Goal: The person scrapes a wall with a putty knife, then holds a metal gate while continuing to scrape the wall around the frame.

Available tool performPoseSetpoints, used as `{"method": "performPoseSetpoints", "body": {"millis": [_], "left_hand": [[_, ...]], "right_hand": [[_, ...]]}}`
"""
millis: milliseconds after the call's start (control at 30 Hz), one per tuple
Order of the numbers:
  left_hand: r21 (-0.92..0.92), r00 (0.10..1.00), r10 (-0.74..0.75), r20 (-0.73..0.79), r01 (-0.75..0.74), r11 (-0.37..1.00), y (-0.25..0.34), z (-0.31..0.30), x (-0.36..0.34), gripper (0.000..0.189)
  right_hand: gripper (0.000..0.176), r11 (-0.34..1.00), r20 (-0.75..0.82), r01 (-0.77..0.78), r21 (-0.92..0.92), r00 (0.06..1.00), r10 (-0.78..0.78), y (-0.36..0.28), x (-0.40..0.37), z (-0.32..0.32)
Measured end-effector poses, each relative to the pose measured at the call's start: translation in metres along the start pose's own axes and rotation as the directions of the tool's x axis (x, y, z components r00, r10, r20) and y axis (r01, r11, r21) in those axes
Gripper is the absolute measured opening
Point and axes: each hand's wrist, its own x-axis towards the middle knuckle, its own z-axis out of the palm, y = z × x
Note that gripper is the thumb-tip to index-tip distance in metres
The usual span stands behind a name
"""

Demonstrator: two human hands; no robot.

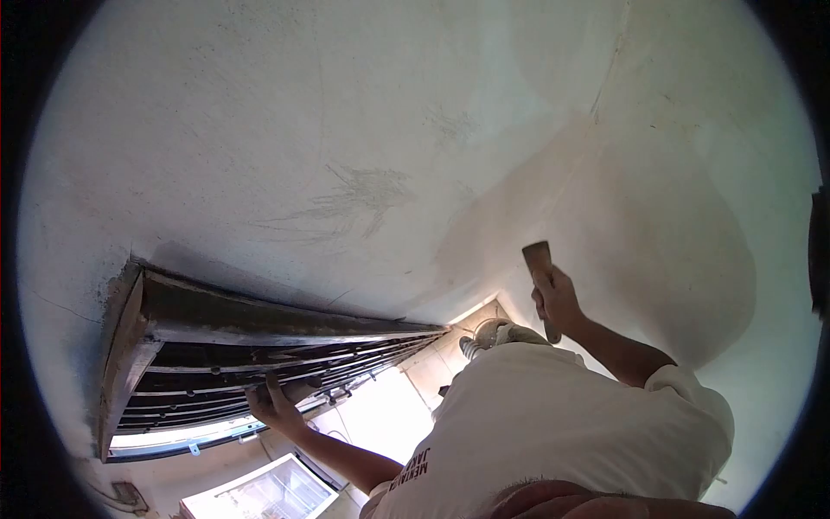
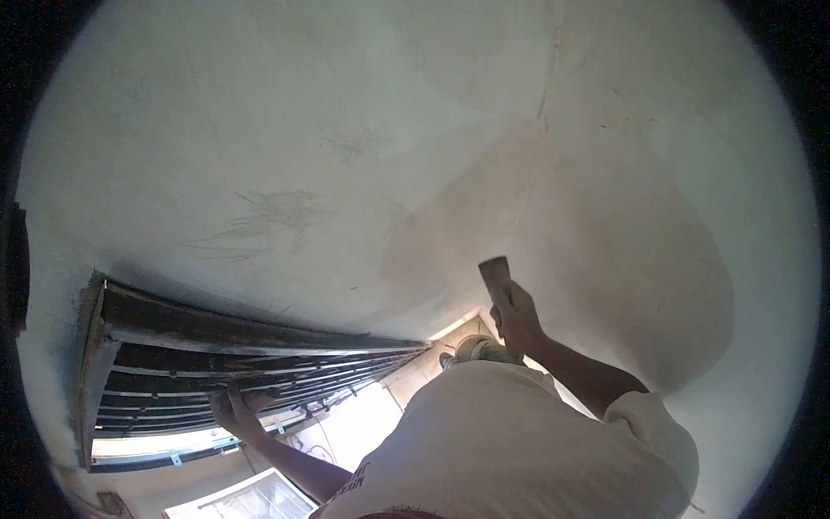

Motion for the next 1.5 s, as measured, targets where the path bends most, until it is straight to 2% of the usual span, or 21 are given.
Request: {"method": "performPoseSetpoints", "body": {"millis": [33,67,167,200,300,400,467,533,567,667,733,867,967,1067,1100,1200,1300,1367,1400,1433,1500], "left_hand": [[0.000,0.999,0.047,-0.012,-0.047,0.999,0.004,0.005,-0.001,0.018],[0.001,0.995,0.093,-0.025,-0.093,0.996,0.006,0.007,-0.001,0.018],[-0.046,1.000,0.018,-0.002,-0.018,0.999,0.000,0.001,-0.002,0.019],[-0.035,1.000,0.029,-0.002,-0.029,0.999,-0.004,-0.001,-0.001,0.018],[-0.023,0.999,0.044,-0.009,-0.045,0.999,-0.011,-0.003,-0.001,0.017],[-0.031,0.999,0.042,-0.001,-0.042,0.999,-0.005,0.000,0.000,0.017],[-0.015,0.999,0.046,-0.013,-0.046,0.999,-0.006,0.001,0.000,0.016],[-0.022,0.999,0.045,-0.015,-0.045,0.999,-0.003,0.002,-0.002,0.017],[-0.026,0.999,0.042,-0.015,-0.042,0.999,-0.002,0.002,-0.003,0.017],[-0.111,0.999,0.029,-0.027,-0.032,0.993,-0.006,0.003,-0.001,0.015],[-0.121,0.999,0.049,-0.022,-0.051,0.991,0.005,0.008,-0.003,0.014],[-0.085,0.996,0.068,-0.060,-0.073,0.994,0.016,0.015,-0.005,0.012],[-0.123,0.995,0.070,-0.071,-0.078,0.989,0.021,0.019,-0.007,0.011],[-0.021,0.997,0.033,-0.068,-0.034,0.999,0.019,0.014,-0.006,0.011],[-0.029,0.997,0.046,-0.066,-0.048,0.998,0.021,0.015,-0.006,0.011],[-0.043,0.995,0.084,-0.060,-0.087,0.995,0.025,0.017,-0.005,0.011],[-0.015,0.992,0.118,-0.052,-0.119,0.993,0.017,0.013,-0.002,0.012],[0.042,0.988,0.144,-0.048,-0.142,0.989,0.013,0.011,-0.002,0.014],[0.088,0.988,0.147,-0.056,-0.142,0.986,0.012,0.010,-0.003,0.015],[0.136,0.986,0.152,-0.062,-0.143,0.980,0.013,0.009,-0.003,0.016],[0.222,0.980,0.186,-0.074,-0.165,0.961,0.015,0.009,-0.001,0.018]], "right_hand": [[0.019,0.999,0.014,-0.031,-0.038,0.999,0.031,0.006,-0.002,0.000],[0.020,0.999,0.075,0.020,-0.048,0.997,-0.017,0.009,0.002,0.000],[0.022,0.983,0.037,0.146,0.112,0.988,-0.151,-0.056,0.023,0.020],[0.023,0.978,0.051,0.135,0.161,0.988,-0.144,-0.056,0.019,0.020],[0.023,0.979,0.023,0.138,0.151,0.989,-0.143,-0.048,0.008,0.013],[0.023,0.999,0.016,-0.012,0.036,1.000,0.011,-0.007,-0.001,0.001],[0.024,1.000,0.064,-0.008,0.029,0.998,0.006,-0.003,0.004,0.002],[0.024,0.998,0.093,0.042,-0.045,0.995,-0.038,-0.031,0.012,0.010],[0.024,0.996,0.089,0.082,0.036,0.992,-0.085,-0.059,0.020,0.018],[0.024,0.996,0.113,0.079,0.051,0.990,-0.085,-0.044,0.014,0.011],[0.024,0.997,0.073,0.038,0.060,0.996,-0.042,-0.022,0.007,0.002],[0.025,0.995,0.130,-0.090,0.031,0.988,0.085,0.029,0.002,-0.008],[0.022,0.997,0.135,0.076,0.000,0.988,-0.076,-0.029,0.020,0.015],[0.024,0.994,0.160,0.057,0.093,0.985,-0.071,-0.032,0.019,0.019],[0.025,0.994,0.179,0.038,0.103,0.982,-0.056,-0.027,0.015,0.018],[0.025,0.995,0.099,-0.028,0.100,0.995,0.018,0.007,0.004,0.010],[0.026,0.993,0.136,-0.084,0.085,0.988,0.072,0.028,0.004,0.006],[0.026,1.000,0.074,0.010,0.001,0.997,-0.010,-0.003,0.022,0.016],[0.027,0.995,0.073,0.052,0.087,0.996,-0.059,-0.041,0.027,0.021],[0.026,0.989,0.111,0.133,0.067,0.984,-0.139,-0.049,0.025,0.020],[0.026,0.991,0.119,0.075,0.107,0.989,-0.088,-0.048,0.017,0.012]]}}
